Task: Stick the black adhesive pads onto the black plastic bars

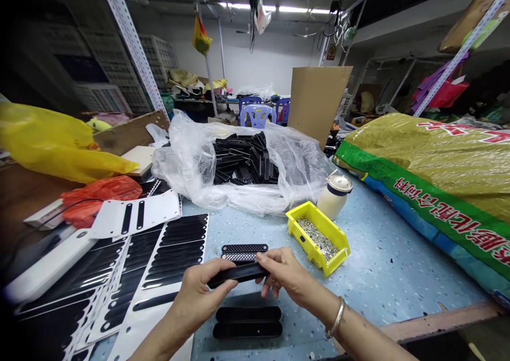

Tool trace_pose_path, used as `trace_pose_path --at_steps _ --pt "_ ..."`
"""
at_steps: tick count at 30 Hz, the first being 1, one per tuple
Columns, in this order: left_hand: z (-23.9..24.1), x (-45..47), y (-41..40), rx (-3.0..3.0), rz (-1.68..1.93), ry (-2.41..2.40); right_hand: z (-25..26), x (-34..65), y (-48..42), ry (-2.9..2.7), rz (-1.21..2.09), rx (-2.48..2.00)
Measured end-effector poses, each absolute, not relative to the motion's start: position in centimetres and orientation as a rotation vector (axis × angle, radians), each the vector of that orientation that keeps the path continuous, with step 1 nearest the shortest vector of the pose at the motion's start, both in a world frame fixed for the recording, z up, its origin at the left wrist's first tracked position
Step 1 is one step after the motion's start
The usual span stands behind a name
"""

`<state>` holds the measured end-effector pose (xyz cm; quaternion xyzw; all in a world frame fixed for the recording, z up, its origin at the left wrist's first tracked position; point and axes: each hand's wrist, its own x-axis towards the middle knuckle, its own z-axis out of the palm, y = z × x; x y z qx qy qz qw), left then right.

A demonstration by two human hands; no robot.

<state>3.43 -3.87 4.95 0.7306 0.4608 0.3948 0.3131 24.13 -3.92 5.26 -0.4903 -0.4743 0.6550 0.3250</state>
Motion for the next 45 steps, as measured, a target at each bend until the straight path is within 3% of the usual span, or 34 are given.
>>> trace_pose_path --at_steps 5,13,18,29,41,45 --pt "4.0 4.1 -5.0 1.891 1.348 1.235 4.5 22.8 -3.7 -0.964 1.636 -1.065" --pt "6.1 3.8 -4.9 0.974 0.822 1.062 5.2 22.0 -3.5 -1.013 1.628 -0.988" --pt "5.7 4.2 -4.7 1.064 0.631 0.938 5.3 21.8 -3.8 -1.076 1.608 -1.000" --pt "4.6 5.3 -5.7 1.326 0.713 1.200 4.9 21.2 -3.5 -1.256 1.408 -1.110" --pt "4.2 3.2 -4.5 1.138 0.760 1.123 4.6 23.1 -3.6 -0.937 1.584 -1.044" --pt "3.8 3.9 -4.8 1.138 0.779 1.156 4.2 22.7 -3.5 -1.007 1.455 -1.211"
